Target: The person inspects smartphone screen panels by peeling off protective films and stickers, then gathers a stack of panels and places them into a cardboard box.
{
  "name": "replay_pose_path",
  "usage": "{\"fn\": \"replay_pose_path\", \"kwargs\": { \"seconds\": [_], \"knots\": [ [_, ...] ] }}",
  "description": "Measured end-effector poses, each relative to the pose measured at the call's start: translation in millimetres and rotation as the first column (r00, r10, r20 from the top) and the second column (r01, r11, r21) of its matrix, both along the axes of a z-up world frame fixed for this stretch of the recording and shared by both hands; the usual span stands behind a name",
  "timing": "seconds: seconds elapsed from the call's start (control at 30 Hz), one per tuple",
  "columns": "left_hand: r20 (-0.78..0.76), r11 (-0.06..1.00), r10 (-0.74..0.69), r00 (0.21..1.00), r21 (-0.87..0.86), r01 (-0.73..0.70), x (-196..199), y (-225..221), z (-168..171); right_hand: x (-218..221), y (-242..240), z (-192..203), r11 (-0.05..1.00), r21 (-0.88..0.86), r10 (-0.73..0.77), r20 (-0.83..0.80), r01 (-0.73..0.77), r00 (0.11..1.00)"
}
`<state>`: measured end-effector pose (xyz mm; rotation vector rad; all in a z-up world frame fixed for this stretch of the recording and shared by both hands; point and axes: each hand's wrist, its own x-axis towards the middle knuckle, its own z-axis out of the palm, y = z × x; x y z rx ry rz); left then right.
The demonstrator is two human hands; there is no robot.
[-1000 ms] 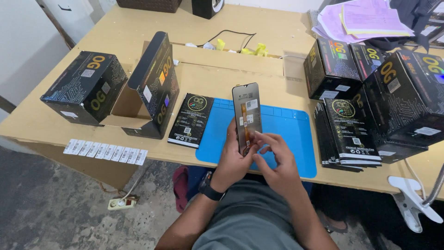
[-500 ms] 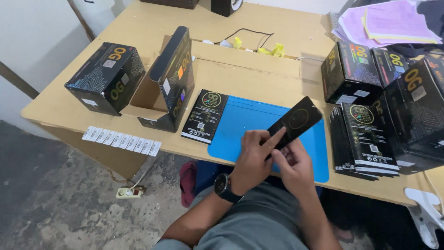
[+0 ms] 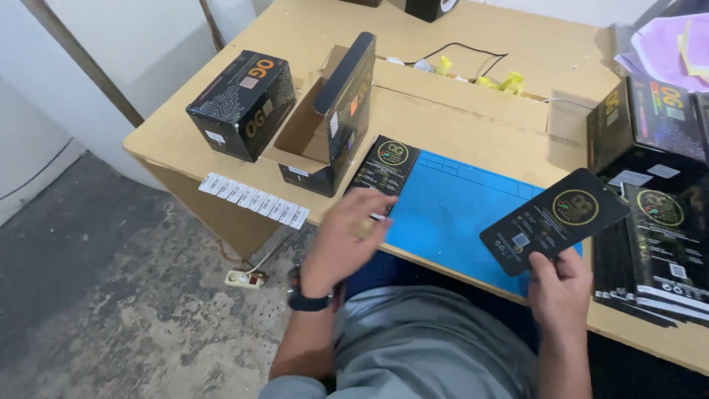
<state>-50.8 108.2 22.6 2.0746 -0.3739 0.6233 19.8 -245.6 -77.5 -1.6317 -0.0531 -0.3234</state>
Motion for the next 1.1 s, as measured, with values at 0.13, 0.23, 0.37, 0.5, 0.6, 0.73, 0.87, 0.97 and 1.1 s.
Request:
{"fn": "replay_pose_path", "kwargs": {
  "seconds": [0.13,0.23,0.37,0.5,0.6,0.73,0.87,0.97,1.1],
  "knots": [
    [0.068,0.882,0.463,0.884,-0.129,-0.452,-29,85,-29,0,-3,-4,0.995,0.065,0.074,0.051,-0.077,0.996],
    [0.146,0.736,0.676,0.722,-0.166,-0.656,-43,135,-56,2,-7,-13,0.999,-0.053,0.001,0.042,0.002,0.999],
    [-0.098,0.708,0.686,0.721,-0.137,-0.692,-46,158,-65,4,-9,-20,0.999,-0.025,0.033,0.074,-0.031,0.997],
    [-0.351,0.637,0.702,0.619,-0.079,-0.767,-48,151,-60,-2,-3,-7,0.999,-0.037,0.036,0.063,-0.034,0.997],
    [-0.155,0.644,0.73,0.665,-0.169,-0.746,-45,153,-84,1,-9,-16,0.995,-0.096,0.047,0.082,-0.039,0.996],
    [-0.05,0.71,0.685,0.727,-0.179,-0.681,-45,148,-83,-3,-3,-7,0.995,-0.08,0.072,0.085,-0.065,0.994],
    [-0.107,0.684,0.706,0.7,-0.156,-0.713,-45,139,-75,-2,-3,-9,0.997,-0.063,0.056,0.078,-0.051,0.995],
    [-0.021,0.729,0.664,0.748,-0.206,-0.653,-42,141,-89,2,-10,-19,0.995,-0.055,0.082,0.076,-0.078,0.994],
    [0.009,0.773,0.618,0.786,-0.19,-0.605,-42,135,-86,-1,-5,-10,0.99,-0.009,0.14,0.107,-0.139,0.984]
  ]
}}
